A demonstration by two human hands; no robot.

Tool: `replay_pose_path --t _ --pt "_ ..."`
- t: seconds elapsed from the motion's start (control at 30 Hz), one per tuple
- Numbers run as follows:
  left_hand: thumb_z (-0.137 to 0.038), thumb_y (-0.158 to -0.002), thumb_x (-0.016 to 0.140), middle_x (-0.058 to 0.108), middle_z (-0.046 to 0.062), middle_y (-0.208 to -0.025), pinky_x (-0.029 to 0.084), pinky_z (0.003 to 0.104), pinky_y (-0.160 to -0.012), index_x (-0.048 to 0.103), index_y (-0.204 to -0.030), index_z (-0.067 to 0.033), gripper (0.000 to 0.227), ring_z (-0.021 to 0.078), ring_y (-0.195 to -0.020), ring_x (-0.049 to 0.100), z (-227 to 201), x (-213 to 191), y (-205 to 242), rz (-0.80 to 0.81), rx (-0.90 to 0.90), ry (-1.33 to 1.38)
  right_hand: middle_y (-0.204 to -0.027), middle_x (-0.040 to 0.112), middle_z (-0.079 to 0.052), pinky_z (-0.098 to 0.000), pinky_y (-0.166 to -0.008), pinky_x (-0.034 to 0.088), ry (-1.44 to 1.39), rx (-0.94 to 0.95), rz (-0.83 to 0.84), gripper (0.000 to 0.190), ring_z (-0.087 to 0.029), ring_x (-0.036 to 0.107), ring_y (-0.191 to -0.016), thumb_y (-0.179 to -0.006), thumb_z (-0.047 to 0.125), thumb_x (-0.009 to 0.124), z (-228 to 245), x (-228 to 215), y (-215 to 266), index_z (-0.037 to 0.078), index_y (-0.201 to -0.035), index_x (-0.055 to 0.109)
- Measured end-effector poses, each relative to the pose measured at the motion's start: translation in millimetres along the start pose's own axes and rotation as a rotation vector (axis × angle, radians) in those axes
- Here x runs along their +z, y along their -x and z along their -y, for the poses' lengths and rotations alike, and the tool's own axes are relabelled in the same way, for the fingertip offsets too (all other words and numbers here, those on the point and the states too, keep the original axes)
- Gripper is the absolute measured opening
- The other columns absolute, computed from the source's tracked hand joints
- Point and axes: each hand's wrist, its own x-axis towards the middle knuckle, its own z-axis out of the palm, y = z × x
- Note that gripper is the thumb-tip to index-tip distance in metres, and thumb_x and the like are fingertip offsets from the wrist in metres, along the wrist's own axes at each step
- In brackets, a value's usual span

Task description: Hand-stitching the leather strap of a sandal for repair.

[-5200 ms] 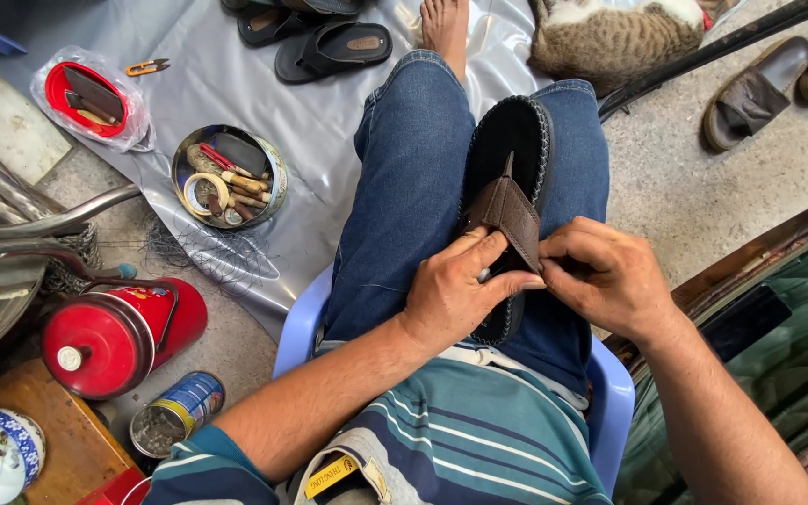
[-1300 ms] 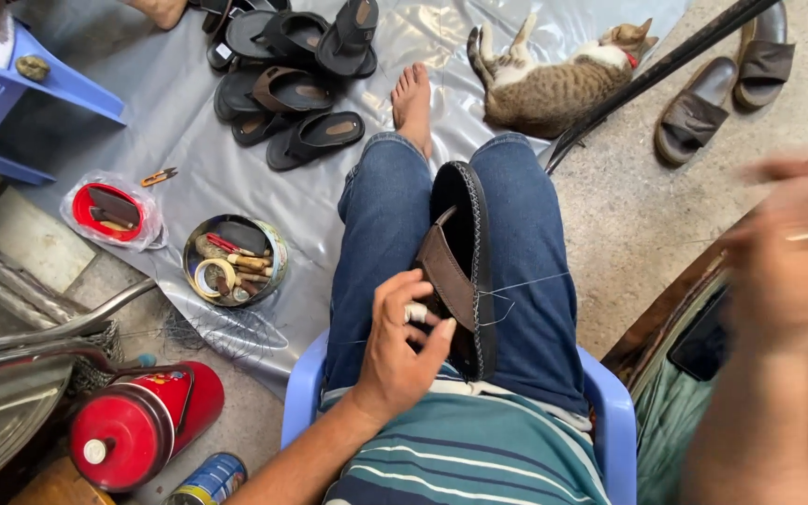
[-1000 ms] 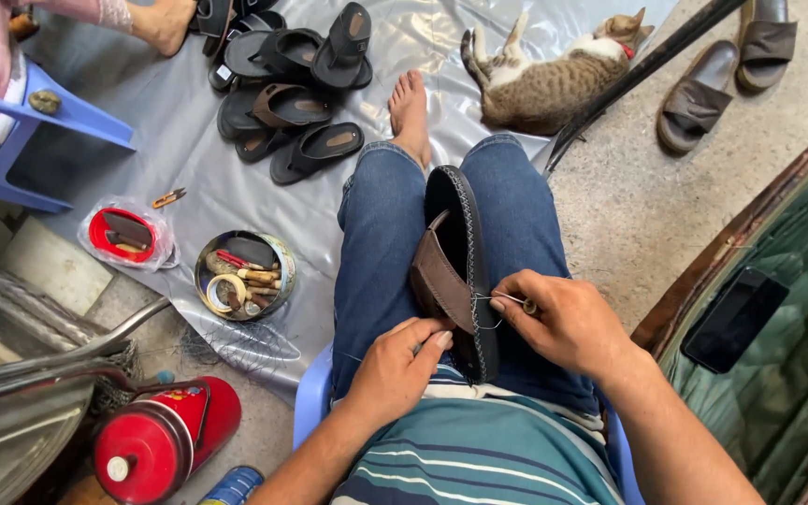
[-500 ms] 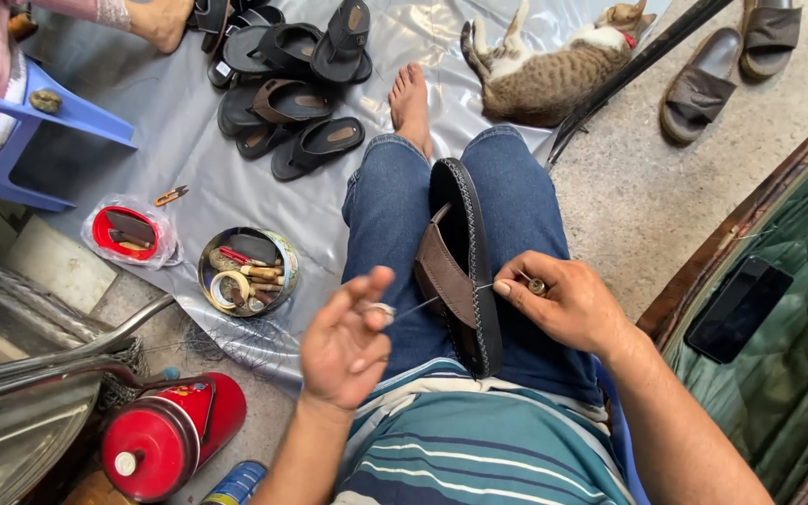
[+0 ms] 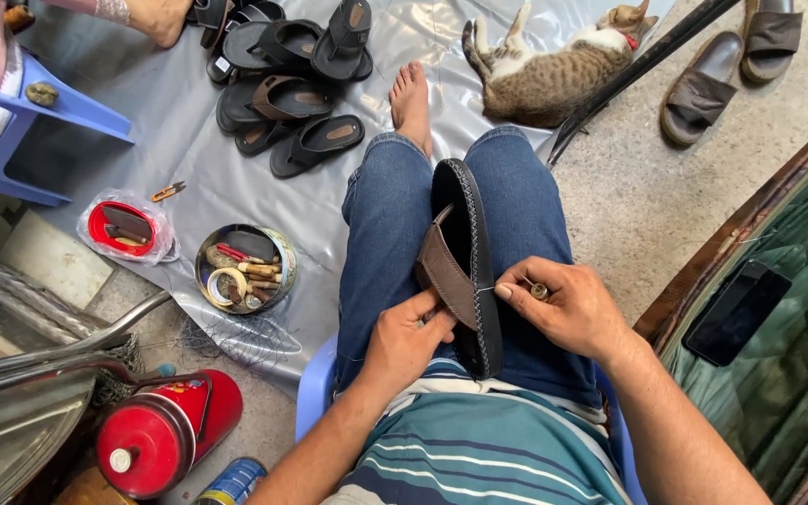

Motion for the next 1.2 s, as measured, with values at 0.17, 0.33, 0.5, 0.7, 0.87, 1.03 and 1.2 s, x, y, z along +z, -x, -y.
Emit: replay_pose_path --t 0.17,0.33,0.5,0.7,0.87,1.03,1.2 --pt "-0.016 -0.073 0.057 0.057 0.001 -0.042 0.042 0.021 -0.038 0.07 -0.064 -0.0166 0.015 0.0127 -0.04 0.054 -8 -5 -4 0.005 0.04 -0.364 -0.047 0.057 -0.011 -0.0312 -0.043 0.043 0.036 -0.072 -0.072 0.005 -0.025 0.058 -0.045 -0.073 0.018 0.071 -5 6 -1 0.013 -0.072 0.068" --pt "-0.013 -0.077 0.055 0.062 0.007 -0.056 0.047 0.029 -0.041 0.066 -0.067 -0.0121 0.014 0.0215 -0.052 0.062 -10 -9 0 0.046 0.281 -0.417 -0.051 0.059 -0.011 -0.0318 -0.045 0.045 0.079 -0.072 -0.117 0.004 -0.026 0.06 -0.05 -0.075 0.017 0.07 -8 9 3 0.013 -0.075 0.069" --pt "-0.018 -0.083 0.06 0.066 0.01 -0.086 0.056 0.031 -0.054 0.069 -0.089 -0.0126 0.012 0.0254 -0.077 0.066 -2 -12 18 -0.015 0.382 -0.387 -0.065 0.067 -0.012 -0.0424 -0.058 0.05 0.131 0.004 -0.094 0.033 -0.033 0.065 -0.066 -0.067 0.024 0.076 8 10 19 0.013 -0.096 0.067" --pt "-0.005 -0.082 0.058 0.053 0.021 -0.112 0.057 0.025 -0.055 0.056 -0.119 -0.0023 0.037 0.0182 -0.069 0.063 -16 -16 20 -0.299 0.318 -0.08 -0.101 0.063 -0.012 -0.0458 -0.076 0.05 0.346 0.112 -0.083 0.084 -0.031 0.061 -0.094 -0.061 0.03 0.077 6 41 33 0.015 -0.135 0.039" --pt "-0.013 -0.08 0.066 0.057 0.016 -0.118 0.044 0.038 -0.092 0.057 -0.121 -0.0068 0.043 0.0293 -0.111 0.055 -36 1 25 -0.177 0.61 -0.086 -0.077 0.063 -0.002 -0.0207 -0.066 0.051 -0.498 0.369 -0.289 0.052 -0.008 0.058 -0.068 -0.068 0.006 0.071 -16 28 41 0.012 -0.118 0.062" --pt "-0.011 -0.08 0.066 0.056 0.016 -0.118 0.043 0.04 -0.093 0.059 -0.118 -0.0064 0.039 0.0306 -0.111 0.055 -68 16 25 -0.086 0.674 -0.01 -0.078 0.063 -0.016 -0.037 -0.058 0.055 -1.046 0.323 -0.332 0.039 -0.022 0.063 -0.065 -0.07 0.009 0.066 -32 30 44 -0.001 -0.107 0.06" --pt "-0.011 -0.081 0.065 0.056 0.016 -0.118 0.043 0.041 -0.094 0.06 -0.117 -0.0082 0.036 0.0329 -0.112 0.055 -74 21 25 -0.029 0.674 -0.04 -0.076 0.063 -0.018 -0.0392 -0.057 0.055 -1.146 0.299 -0.33 0.029 -0.025 0.064 -0.065 -0.072 0.011 0.064 -48 31 47 -0.002 -0.097 0.059"
